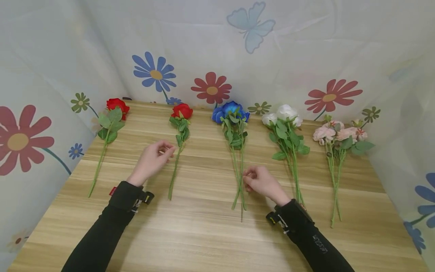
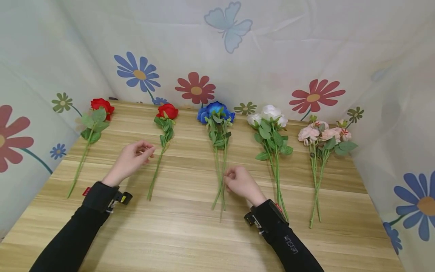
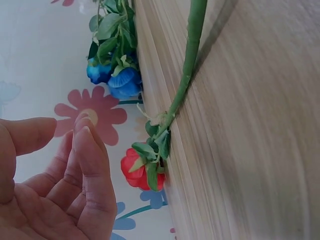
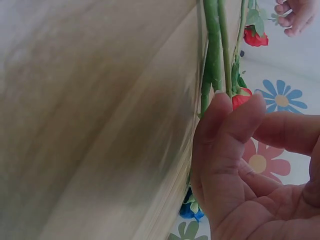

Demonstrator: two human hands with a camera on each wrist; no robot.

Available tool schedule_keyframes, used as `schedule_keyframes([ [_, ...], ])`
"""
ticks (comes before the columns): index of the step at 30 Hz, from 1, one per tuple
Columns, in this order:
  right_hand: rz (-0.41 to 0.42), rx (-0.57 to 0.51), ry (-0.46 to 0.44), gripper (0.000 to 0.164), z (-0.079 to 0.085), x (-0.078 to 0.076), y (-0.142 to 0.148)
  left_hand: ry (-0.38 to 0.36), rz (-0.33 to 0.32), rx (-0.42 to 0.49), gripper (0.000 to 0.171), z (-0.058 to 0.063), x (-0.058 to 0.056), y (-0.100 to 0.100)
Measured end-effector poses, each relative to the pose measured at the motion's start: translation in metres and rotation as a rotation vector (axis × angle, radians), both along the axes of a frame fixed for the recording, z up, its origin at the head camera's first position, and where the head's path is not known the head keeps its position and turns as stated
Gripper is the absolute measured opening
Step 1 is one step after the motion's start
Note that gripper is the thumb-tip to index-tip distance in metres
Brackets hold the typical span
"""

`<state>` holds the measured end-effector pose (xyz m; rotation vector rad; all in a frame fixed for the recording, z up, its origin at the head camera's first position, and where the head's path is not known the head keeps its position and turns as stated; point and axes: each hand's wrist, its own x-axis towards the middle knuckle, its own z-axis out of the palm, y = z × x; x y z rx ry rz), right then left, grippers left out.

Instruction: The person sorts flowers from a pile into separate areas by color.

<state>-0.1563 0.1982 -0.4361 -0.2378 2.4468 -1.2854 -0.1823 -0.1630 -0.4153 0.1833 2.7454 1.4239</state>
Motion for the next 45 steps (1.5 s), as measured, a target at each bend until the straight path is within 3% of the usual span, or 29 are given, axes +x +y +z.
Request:
schedule_keyframes([
  [13, -0.039, 0.043, 0.009, 0.023, 0.002, 0.0, -0.001, 0.019, 0.014, -0.06, 0.027, -0.008, -0.001, -0.005],
  [26, -0.071, 0.08, 0.094, 0.026, 0.011, 0.003, 0.001, 0.039, 0.011, -0.102, 0.028, -0.01, 0.001, -0.005],
  [34, -0.09, 0.002, 0.187, 0.027, 0.018, 0.006, 0.001, 0.029, 0.02, -0.144, 0.028, -0.002, 0.004, -0.016],
  [45, -0.1, -0.11, 0.227, 0.027, 0.029, 0.01, -0.001, 0.043, 0.045, -0.239, 0.029, 0.012, 0.007, -0.047],
])
